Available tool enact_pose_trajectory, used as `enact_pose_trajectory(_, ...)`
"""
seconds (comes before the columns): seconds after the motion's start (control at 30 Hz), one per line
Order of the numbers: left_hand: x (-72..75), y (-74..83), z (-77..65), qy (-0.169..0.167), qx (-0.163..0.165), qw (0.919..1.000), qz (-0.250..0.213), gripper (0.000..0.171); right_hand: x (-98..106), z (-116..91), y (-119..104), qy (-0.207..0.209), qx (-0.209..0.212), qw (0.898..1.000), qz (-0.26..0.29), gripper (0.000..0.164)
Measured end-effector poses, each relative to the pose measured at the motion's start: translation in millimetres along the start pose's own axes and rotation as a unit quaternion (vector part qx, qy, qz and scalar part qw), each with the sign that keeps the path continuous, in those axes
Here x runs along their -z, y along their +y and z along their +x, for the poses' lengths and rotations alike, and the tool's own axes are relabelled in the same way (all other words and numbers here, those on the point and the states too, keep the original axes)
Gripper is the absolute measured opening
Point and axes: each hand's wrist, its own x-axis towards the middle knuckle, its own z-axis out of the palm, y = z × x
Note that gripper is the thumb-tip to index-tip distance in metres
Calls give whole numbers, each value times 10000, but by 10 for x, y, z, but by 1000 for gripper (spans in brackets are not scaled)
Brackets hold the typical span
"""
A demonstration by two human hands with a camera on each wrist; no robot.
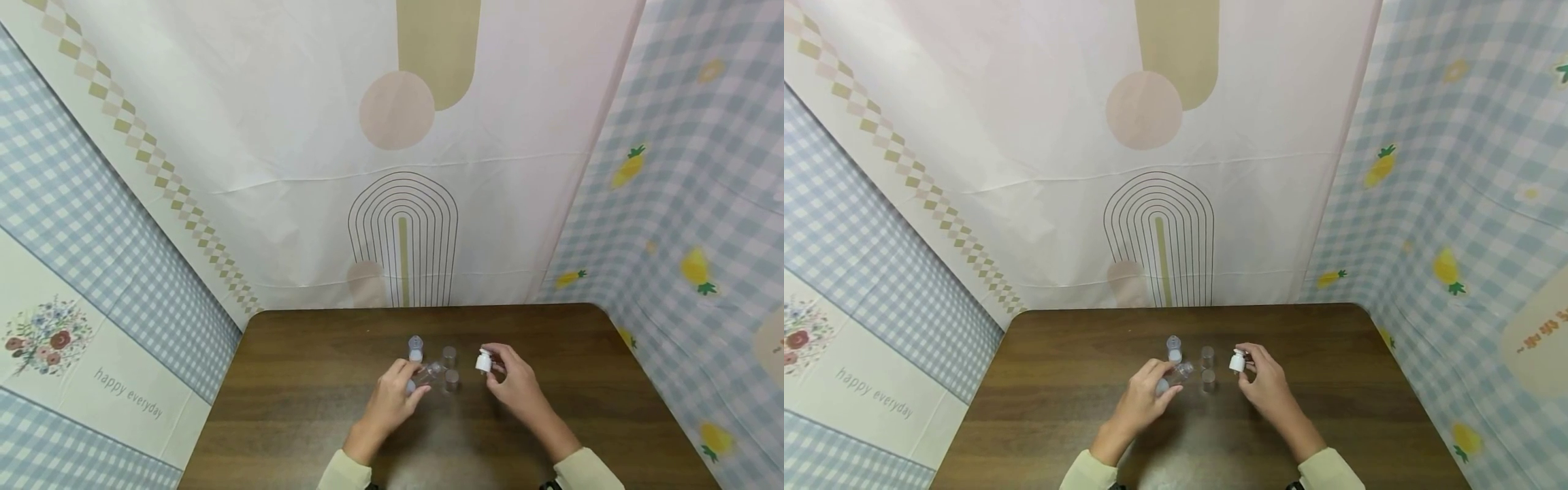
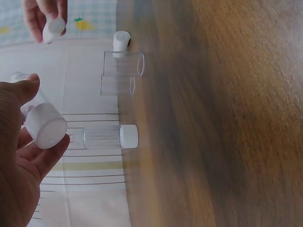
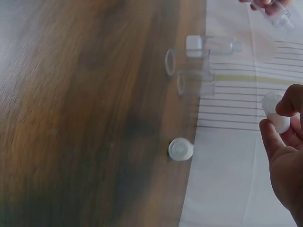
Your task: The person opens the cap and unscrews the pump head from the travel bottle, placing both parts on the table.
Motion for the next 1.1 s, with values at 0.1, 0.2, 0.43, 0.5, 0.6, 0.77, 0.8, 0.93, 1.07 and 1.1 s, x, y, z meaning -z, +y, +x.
enact_pose_trajectory(0.1,10,-10,1,-7,36,10000,21,44,25,-22,68,-146,-34,9998,-88,53)
enact_pose_trajectory(0.2,26,-19,1,-21,48,10000,-35,44,25,-42,129,-240,-62,9996,-114,51)
enact_pose_trajectory(0.43,39,-24,-3,22,54,10000,-70,43,6,-82,296,-488,-194,9978,-412,50)
enact_pose_trajectory(0.5,42,-27,0,43,70,10000,-44,43,-1,-80,340,-621,-239,9966,-489,51)
enact_pose_trajectory(0.6,41,-38,1,74,72,9999,-40,43,-10,-71,389,-860,-349,9943,-533,51)
enact_pose_trajectory(0.77,38,-58,6,89,36,9999,32,44,-9,-53,430,-1256,-592,9878,-712,47)
enact_pose_trajectory(0.8,36,-61,8,95,32,9999,45,44,-10,-50,437,-1319,-658,9862,-758,46)
enact_pose_trajectory(0.93,32,-76,18,107,32,9999,95,45,-13,-50,471,-1561,-867,9802,-860,43)
enact_pose_trajectory(1.07,21,-94,25,176,4,9997,173,47,-29,-61,511,-1719,-1043,9755,-889,41)
enact_pose_trajectory(1.1,18,-98,25,190,0,9996,194,47,-33,-64,522,-1735,-1072,9751,-874,42)
